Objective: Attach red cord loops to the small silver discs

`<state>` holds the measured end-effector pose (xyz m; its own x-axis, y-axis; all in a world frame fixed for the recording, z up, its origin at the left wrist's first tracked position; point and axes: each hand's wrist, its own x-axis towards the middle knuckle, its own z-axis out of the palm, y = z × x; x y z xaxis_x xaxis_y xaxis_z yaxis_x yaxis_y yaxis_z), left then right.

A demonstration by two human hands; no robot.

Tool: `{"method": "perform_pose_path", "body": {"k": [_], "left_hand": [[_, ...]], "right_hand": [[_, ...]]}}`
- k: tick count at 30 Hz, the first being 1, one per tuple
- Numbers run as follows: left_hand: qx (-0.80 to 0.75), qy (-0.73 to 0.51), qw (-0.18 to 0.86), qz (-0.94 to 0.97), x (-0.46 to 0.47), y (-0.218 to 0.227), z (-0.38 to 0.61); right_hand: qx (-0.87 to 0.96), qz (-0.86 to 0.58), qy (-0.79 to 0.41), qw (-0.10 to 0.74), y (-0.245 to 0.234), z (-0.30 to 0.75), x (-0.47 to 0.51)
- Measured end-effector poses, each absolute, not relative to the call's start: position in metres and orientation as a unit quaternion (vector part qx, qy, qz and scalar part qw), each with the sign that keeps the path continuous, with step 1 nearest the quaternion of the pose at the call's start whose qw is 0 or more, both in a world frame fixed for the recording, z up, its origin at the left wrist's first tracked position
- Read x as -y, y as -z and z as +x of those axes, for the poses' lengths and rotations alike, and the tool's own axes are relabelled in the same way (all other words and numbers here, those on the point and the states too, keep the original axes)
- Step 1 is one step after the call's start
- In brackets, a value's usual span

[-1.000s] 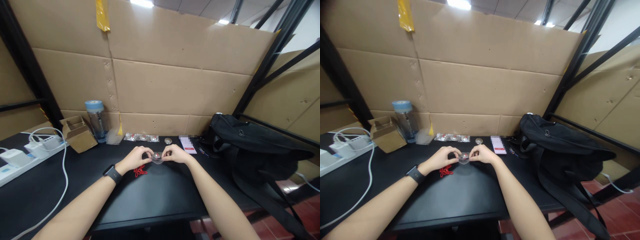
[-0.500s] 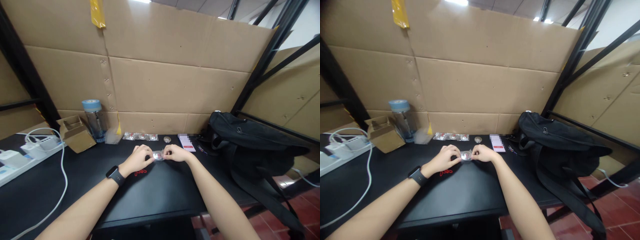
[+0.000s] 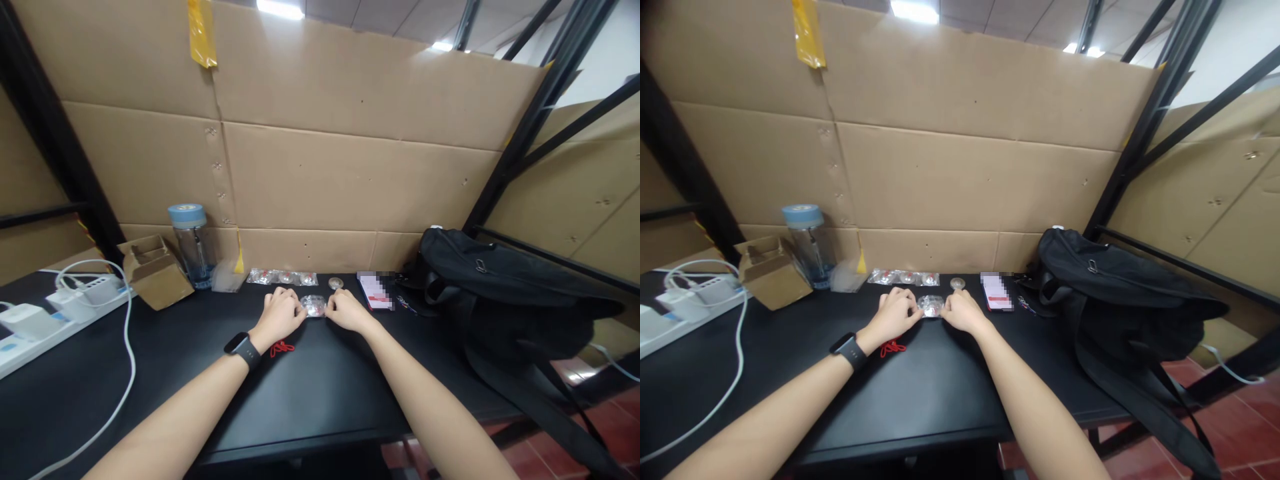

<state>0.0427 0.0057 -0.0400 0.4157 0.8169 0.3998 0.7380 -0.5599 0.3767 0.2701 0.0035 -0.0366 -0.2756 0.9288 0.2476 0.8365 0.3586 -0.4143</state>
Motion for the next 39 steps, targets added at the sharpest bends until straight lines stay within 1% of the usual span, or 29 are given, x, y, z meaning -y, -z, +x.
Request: {"method": "perform_pose_path", "body": {"k": [3,5,9,15,18,21,29,30,32,34,35,37,39], "left_hand": [[-0.474,-0.283,0.039,0.833,-0.003,0.038,0.042],[-0.459,-0.292,0.027,0.839,-0.002,0.036,0.040],[-0.410,-0.280,0.024,0.868,-0.002,0.037,0.036],[-0.428,-0.220,0.015,0.877,-0.004,0.042,0.032],[-0.430,-0.192,0.020,0.882,-0.003,0.038,0.030],[-0.427,-0.192,0.024,0.883,-0.002,0.033,0.029],[-0.451,-0.248,0.064,0.855,-0.005,0.031,0.031],[-0.456,-0.255,0.074,0.849,-0.005,0.029,0.031],[-0.474,-0.270,0.095,0.832,-0.004,0.026,0.032],[-0.496,-0.286,0.118,0.811,-0.004,0.023,0.033],[-0.505,-0.293,0.129,0.802,-0.003,0.022,0.032],[-0.513,-0.301,0.145,0.790,-0.003,0.022,0.032],[-0.513,-0.304,0.151,0.788,-0.002,0.022,0.032]], "right_hand": [[0.804,-0.534,-0.053,0.257,0.034,0.269,0.000],[0.831,-0.491,-0.046,0.258,0.032,0.268,0.001],[0.866,-0.451,-0.067,0.205,0.031,0.265,0.002],[0.859,-0.487,-0.087,0.133,0.033,0.262,0.007],[0.855,-0.494,-0.088,0.135,0.032,0.260,0.008],[0.851,-0.493,-0.095,0.153,0.029,0.257,0.008],[0.804,-0.513,-0.191,0.233,0.028,0.255,0.002],[0.788,-0.515,-0.218,0.258,0.029,0.255,0.001],[0.739,-0.503,-0.297,0.335,0.032,0.252,-0.001],[0.680,-0.470,-0.388,0.408,0.035,0.248,-0.001],[0.653,-0.453,-0.426,0.431,0.035,0.246,0.000],[0.618,-0.429,-0.476,0.456,0.036,0.243,0.002],[0.600,-0.424,-0.489,0.470,0.036,0.240,0.005]]}}
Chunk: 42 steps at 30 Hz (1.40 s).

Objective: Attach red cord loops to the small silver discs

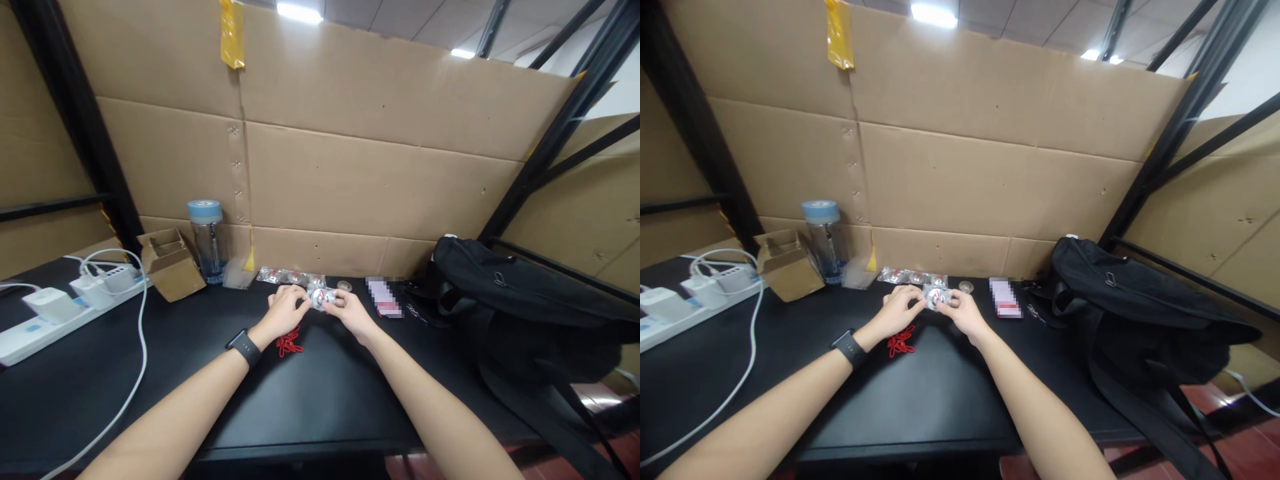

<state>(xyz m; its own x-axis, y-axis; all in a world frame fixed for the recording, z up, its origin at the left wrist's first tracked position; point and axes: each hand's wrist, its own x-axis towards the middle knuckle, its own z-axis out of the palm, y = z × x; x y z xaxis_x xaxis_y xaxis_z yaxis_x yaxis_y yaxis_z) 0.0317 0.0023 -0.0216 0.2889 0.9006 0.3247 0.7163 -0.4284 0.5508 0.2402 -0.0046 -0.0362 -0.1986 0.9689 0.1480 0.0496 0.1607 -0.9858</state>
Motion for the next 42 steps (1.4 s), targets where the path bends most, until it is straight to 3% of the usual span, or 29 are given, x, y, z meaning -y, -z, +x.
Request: {"method": "perform_pose_path", "body": {"k": [4,8,16,24,30,42], "left_hand": [[-0.505,-0.296,0.149,0.797,0.000,0.021,0.030],[-0.500,-0.291,0.100,0.810,0.003,0.020,0.025],[-0.498,-0.249,0.066,0.828,0.005,0.020,0.013],[-0.494,-0.245,0.062,0.832,0.005,0.016,0.005],[-0.488,-0.245,0.070,0.835,0.007,0.013,0.005],[-0.489,-0.244,0.071,0.835,0.006,0.013,0.003]], "right_hand": [[0.592,-0.453,-0.470,0.472,0.032,0.244,0.003],[0.606,-0.549,-0.338,0.465,0.017,0.261,-0.022],[0.594,-0.708,-0.231,0.305,-0.002,0.274,-0.110],[0.605,-0.770,-0.108,0.169,0.004,0.267,-0.121],[0.649,-0.750,-0.110,0.069,-0.001,0.289,-0.110],[0.703,-0.703,-0.109,0.010,-0.003,0.317,-0.102]]}}
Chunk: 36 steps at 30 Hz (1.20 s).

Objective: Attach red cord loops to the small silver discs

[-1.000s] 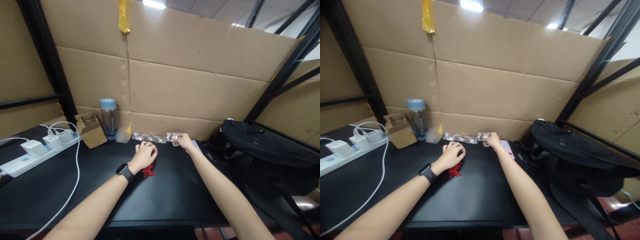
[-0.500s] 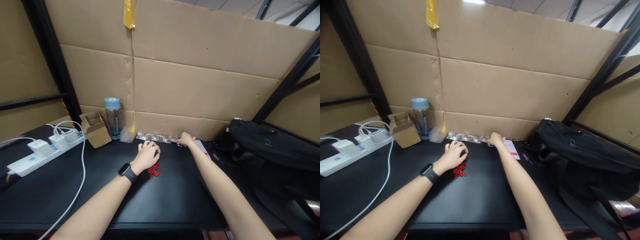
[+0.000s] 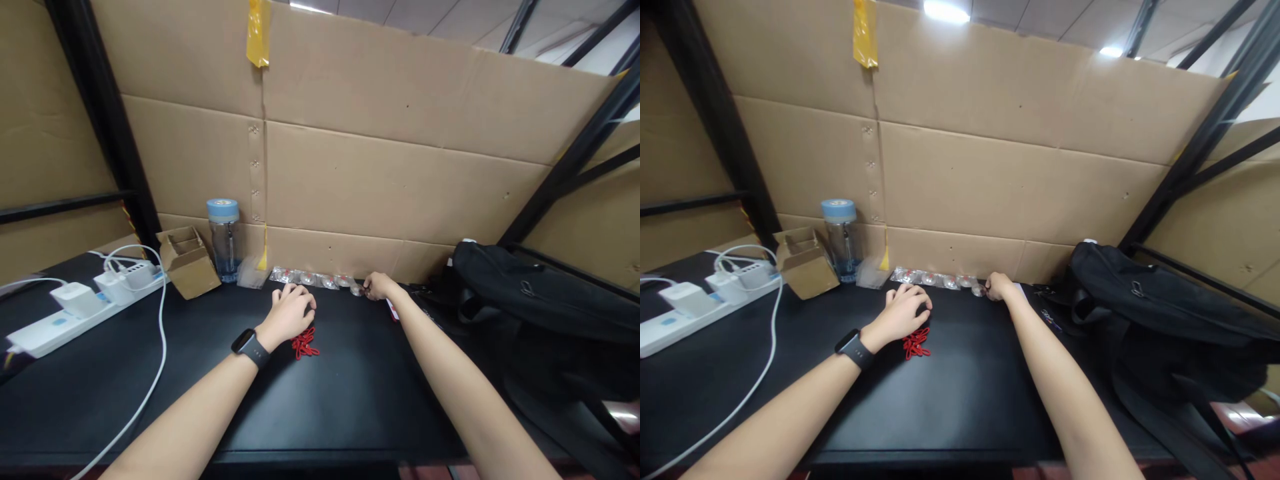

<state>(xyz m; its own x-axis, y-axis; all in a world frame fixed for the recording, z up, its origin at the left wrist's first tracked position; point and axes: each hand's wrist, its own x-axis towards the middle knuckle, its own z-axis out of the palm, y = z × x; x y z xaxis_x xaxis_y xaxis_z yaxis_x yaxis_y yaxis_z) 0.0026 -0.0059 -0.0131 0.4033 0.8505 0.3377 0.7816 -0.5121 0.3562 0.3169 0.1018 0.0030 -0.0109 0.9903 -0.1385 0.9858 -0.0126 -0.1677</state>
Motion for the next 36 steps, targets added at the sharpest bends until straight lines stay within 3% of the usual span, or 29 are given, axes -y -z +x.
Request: {"method": "perform_pose_path", "body": {"k": [13,24,28,36], "left_hand": [[-0.482,-0.241,0.076,0.839,0.002,0.018,0.003],[-0.474,-0.239,0.080,0.844,0.004,0.018,0.004],[-0.473,-0.237,0.079,0.845,0.004,0.018,0.005],[-0.468,-0.241,0.077,0.847,0.005,0.018,0.005]], "right_hand": [[0.731,-0.674,-0.071,-0.078,-0.023,0.327,-0.091],[0.774,-0.621,-0.095,-0.082,-0.024,0.339,-0.086],[0.800,-0.581,-0.144,-0.044,-0.021,0.341,-0.084],[0.764,-0.584,-0.208,0.178,-0.011,0.345,-0.093]]}}
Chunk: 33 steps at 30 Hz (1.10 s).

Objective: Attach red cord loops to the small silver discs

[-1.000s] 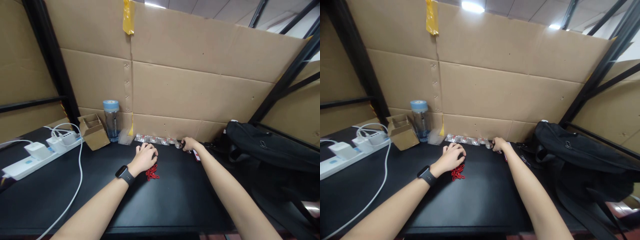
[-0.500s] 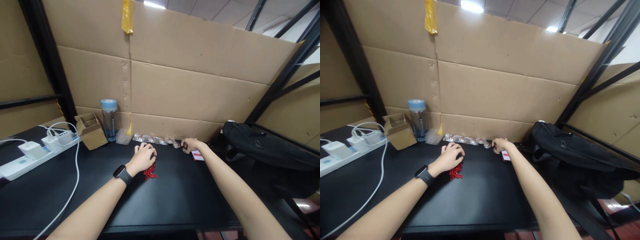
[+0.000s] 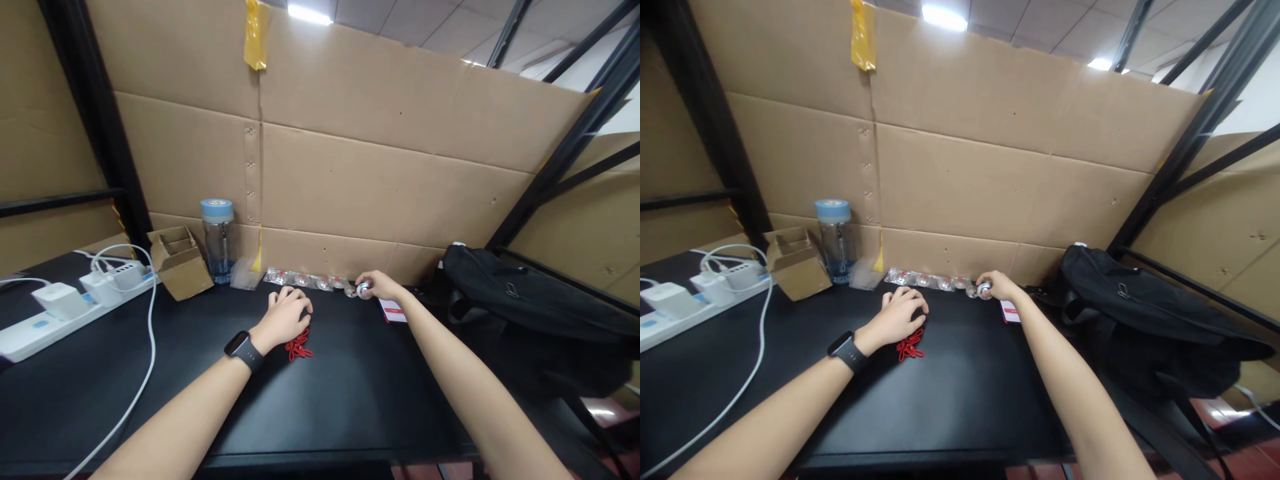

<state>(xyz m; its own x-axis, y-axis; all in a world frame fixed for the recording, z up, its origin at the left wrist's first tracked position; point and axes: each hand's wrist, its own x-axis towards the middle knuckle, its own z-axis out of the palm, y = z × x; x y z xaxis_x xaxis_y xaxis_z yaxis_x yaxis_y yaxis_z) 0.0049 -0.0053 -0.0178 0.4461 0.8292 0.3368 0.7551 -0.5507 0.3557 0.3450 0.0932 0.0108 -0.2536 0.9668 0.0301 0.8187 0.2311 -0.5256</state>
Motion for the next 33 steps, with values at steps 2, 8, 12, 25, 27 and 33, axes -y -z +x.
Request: {"method": "perform_pose_path", "body": {"k": [2,8,12,25,27,33], "left_hand": [[-0.468,-0.239,0.076,0.847,0.005,0.018,0.005],[-0.464,-0.239,0.073,0.850,0.005,0.019,0.005],[-0.460,-0.239,0.074,0.852,0.005,0.020,0.005],[-0.463,-0.239,0.067,0.851,0.006,0.017,0.004],[-0.465,-0.240,0.060,0.850,0.005,0.017,0.003],[-0.493,-0.208,0.034,0.844,0.001,0.020,-0.003]], "right_hand": [[0.750,-0.586,-0.217,0.217,-0.004,0.342,-0.099],[0.723,-0.604,-0.199,0.272,0.019,0.330,-0.116],[0.728,-0.613,-0.156,0.263,0.023,0.327,-0.117],[0.720,-0.655,-0.085,0.212,0.026,0.308,-0.092],[0.713,-0.663,-0.077,0.212,0.026,0.309,-0.084],[0.711,-0.667,-0.074,0.208,0.023,0.316,-0.048]]}}
